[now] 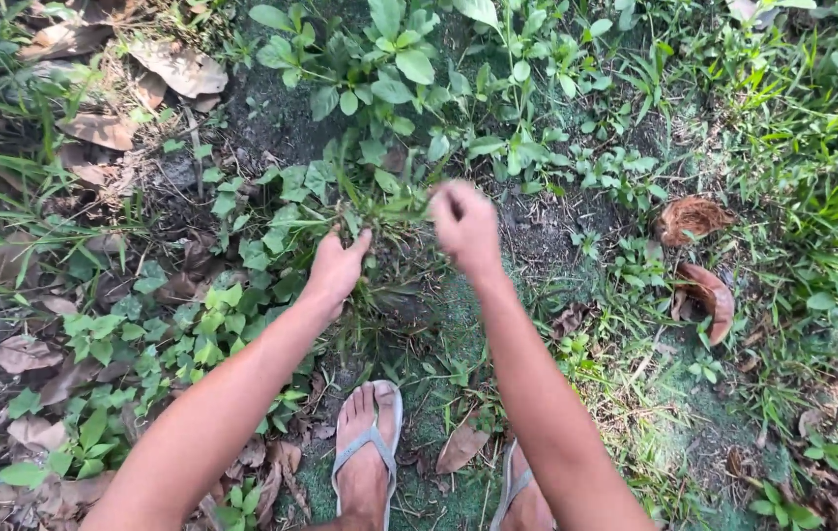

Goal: The person walks through a garden area and repeatedly pulls weeds and grass by hand from the soil. They gather the removed plants into a growing bundle held in their hands while continuing to clear more weeds from the ground.

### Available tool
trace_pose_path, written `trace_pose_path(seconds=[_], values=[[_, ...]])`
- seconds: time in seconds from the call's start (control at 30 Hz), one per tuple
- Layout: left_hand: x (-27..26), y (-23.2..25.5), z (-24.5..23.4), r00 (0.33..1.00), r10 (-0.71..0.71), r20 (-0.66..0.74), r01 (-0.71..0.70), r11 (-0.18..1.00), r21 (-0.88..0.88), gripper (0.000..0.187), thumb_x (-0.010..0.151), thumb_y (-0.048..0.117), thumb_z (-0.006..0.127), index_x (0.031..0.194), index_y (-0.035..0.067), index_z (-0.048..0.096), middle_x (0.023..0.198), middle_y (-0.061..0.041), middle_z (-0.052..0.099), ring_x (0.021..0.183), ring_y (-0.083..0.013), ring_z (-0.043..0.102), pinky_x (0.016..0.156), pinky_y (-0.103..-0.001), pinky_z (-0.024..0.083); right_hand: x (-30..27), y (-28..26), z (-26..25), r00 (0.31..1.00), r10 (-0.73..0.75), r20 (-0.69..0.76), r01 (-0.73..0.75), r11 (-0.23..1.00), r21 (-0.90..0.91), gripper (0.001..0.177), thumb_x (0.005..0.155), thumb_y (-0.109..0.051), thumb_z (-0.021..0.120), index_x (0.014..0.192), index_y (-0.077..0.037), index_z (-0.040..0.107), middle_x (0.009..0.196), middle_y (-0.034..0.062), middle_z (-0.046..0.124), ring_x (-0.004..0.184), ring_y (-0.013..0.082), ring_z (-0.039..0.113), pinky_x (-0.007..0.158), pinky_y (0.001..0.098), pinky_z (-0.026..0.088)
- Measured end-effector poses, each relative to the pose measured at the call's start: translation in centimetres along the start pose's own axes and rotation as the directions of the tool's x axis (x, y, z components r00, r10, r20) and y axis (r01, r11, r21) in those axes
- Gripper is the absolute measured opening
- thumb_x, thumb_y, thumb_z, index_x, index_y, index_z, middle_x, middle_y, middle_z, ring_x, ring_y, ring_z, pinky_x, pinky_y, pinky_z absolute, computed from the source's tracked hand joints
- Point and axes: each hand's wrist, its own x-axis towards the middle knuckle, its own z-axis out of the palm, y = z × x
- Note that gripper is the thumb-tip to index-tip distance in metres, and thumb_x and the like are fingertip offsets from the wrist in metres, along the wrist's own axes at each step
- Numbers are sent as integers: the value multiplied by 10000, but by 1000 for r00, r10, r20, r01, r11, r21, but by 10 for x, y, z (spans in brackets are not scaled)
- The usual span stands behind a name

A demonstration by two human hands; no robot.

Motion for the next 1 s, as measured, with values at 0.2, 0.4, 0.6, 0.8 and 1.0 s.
trace_pose_path(seconds=[0.2, 0.4, 0.6, 0.8, 1.0], values=[[23, -31, -4, 1000, -20, 1, 20, 997, -69, 568, 1182, 337, 645, 1517, -114, 560, 1292, -234, 710, 997, -279, 717, 786, -399, 646, 66, 87, -42, 979, -43, -197, -143, 540, -829, 672, 1049, -220, 763, 1665, -95, 524, 1632, 135, 587, 1531, 349, 518, 1262, 565, 406], [17, -20, -11, 1000, 12, -1, -12, 999, -50, 342, 1149, 315, 667, 1208, -21, 648, 872, -118, 694, 632, -184, 675, 565, -331, 573, 59, 158, 0, 920, 255, -296, -386, 468, -795, 376, 1120, -313, 692, 1395, -58, 668, 1253, 169, 780, 1059, 372, 830, 914, 564, 663], [5, -10, -10, 999, 5, -34, -7, 997, -71, 427, 1118, 331, 742, 1280, -45, 622, 1044, -163, 668, 736, -206, 701, 602, -348, 640, 16, 149, 9, 842, 385, -377, -511, 792, -334, 380, 1124, -328, 545, 985, -14, 709, 938, 269, 779, 943, 544, 799, 812, 724, 615], [26, -27, -11, 999, 32, -28, -33, 999, -41, 432, 1115, 350, 753, 1258, -32, 610, 1005, -160, 662, 662, -221, 706, 531, -362, 633, -4, 119, -28, 710, 349, -612, -441, 897, -1, 165, 1103, -250, 648, 1134, -87, 651, 872, 185, 766, 812, 322, 794, 748, 503, 634], [73, -79, -29, 999, 41, -29, -42, 999, -33, 496, 1128, 370, 768, 1327, -43, 577, 1069, -182, 658, 680, -226, 722, 539, -374, 653, -15, 190, -35, 557, 632, -539, -668, 727, 162, 338, 998, -513, 795, 1088, -196, 720, 1021, 106, 837, 1104, 306, 829, 1034, 492, 640]])
